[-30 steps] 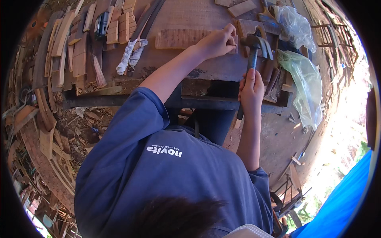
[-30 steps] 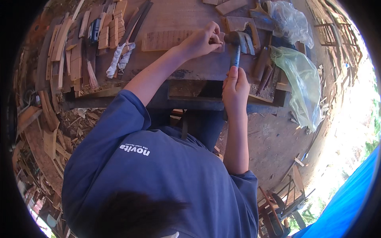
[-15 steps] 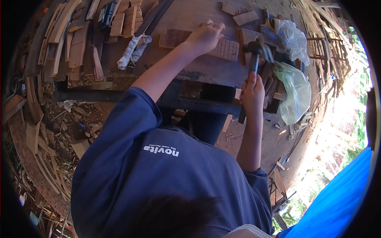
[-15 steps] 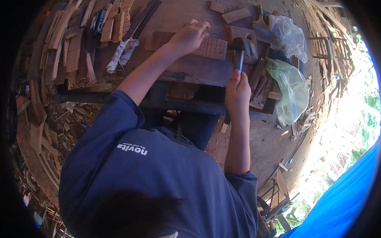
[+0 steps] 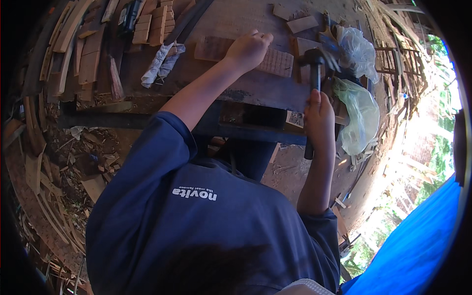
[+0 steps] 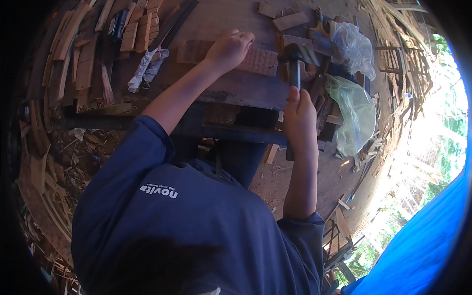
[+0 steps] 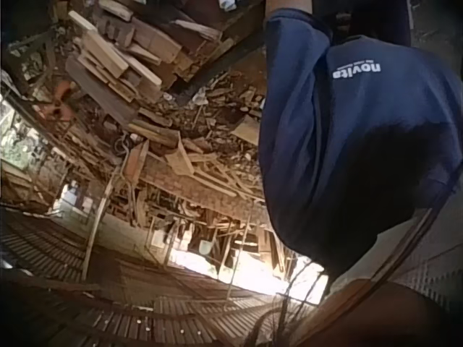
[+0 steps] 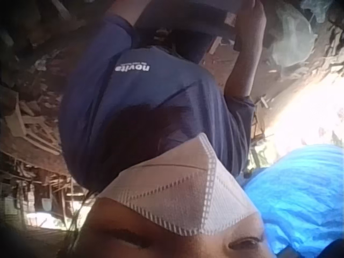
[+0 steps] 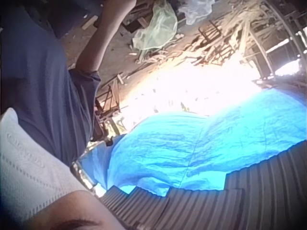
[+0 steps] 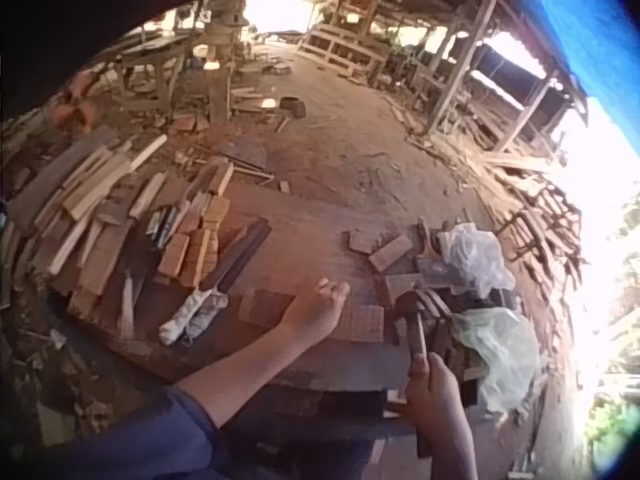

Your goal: The person is using a hammer to drive a nail into a piece of wood.

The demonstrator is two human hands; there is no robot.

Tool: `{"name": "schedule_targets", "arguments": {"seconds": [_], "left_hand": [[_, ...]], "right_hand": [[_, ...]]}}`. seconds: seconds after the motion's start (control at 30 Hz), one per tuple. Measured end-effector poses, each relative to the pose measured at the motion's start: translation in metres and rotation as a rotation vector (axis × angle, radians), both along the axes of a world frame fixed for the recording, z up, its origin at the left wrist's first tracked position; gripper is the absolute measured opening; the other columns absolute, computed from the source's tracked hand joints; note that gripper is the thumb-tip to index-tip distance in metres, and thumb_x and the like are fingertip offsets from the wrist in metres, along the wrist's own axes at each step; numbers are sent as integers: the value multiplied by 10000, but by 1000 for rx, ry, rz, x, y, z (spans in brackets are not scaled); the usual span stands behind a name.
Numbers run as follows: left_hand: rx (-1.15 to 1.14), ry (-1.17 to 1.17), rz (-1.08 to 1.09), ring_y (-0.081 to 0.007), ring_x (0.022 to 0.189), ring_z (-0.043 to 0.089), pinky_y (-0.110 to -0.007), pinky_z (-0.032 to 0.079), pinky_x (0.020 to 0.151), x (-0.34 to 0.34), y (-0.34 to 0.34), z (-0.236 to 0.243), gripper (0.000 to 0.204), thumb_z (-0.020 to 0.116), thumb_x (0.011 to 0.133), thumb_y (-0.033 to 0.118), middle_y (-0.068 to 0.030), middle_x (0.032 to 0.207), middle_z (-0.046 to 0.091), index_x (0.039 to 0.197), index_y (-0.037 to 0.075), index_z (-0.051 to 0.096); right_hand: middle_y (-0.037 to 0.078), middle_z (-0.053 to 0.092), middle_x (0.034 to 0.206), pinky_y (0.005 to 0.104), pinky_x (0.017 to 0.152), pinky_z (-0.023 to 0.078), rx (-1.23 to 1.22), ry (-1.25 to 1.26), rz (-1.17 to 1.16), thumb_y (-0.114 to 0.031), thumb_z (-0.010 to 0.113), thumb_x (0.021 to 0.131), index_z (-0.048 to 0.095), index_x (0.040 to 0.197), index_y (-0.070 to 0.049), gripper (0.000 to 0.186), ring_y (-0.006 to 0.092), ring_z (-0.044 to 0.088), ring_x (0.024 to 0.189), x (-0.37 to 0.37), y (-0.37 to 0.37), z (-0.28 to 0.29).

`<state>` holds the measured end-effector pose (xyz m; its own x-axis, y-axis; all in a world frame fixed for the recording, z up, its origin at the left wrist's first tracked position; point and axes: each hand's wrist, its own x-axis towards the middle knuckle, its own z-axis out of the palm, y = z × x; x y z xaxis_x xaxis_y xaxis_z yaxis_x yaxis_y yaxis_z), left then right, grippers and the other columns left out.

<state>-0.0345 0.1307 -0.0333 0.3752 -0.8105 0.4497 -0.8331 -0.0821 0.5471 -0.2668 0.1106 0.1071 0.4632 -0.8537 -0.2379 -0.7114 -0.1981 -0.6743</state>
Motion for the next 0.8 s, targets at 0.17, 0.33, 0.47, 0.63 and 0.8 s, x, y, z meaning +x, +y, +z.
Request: {"name": "schedule_targets", "arguments": {"seconds": [0.17, 0.33, 0.47, 0.63, 0.8], "left_hand": [[4, 54, 34, -313, 843, 650, -447, 545, 730, -6, 1, 8, 99, 549, 937, 157, -123, 810, 661, 940, 83, 615], [3, 69, 10, -326, 834, 649, -458, 540, 715, 0, 4, 2, 106, 544, 938, 159, -140, 779, 654, 951, 88, 621], [-1, 63, 3, -333, 836, 647, -462, 536, 709, -2, -3, 2, 102, 542, 936, 153, -148, 782, 654, 953, 85, 615], [53, 99, -45, -332, 892, 635, -458, 526, 754, 5, -1, 4, 85, 557, 922, 137, -137, 837, 661, 963, 87, 611], [-29, -48, -72, -297, 1055, 575, -432, 480, 897, -10, -30, 20, 97, 621, 880, 141, -75, 1003, 655, 970, 107, 633]], "right_hand": [[-48, 417, 587, 222, 372, 332, -40, -16, -10, -455, 408, 1039, 503, 909, -63, 424, 45, 403, 428, -5, -1, -12], [111, 523, 655, 365, 592, 428, 93, 98, -83, -404, 423, 1038, 552, 903, 14, 457, 215, 533, 606, 9, 2, 14], [92, 527, 651, 349, 576, 424, -42, 114, -6, -419, 414, 1040, 527, 895, 8, 464, 175, 562, 606, 4, 5, -13], [20, 490, 603, 267, 431, 383, 369, -51, -184, -393, 435, 1041, 508, 885, -53, 381, 100, 495, 469, -7, 26, 10], [-20, 470, 579, 205, 336, 318, 487, -679, -373, -261, 553, 1003, 485, 893, -92, 213, 55, 429, 383, -62, 67, -32]]}}
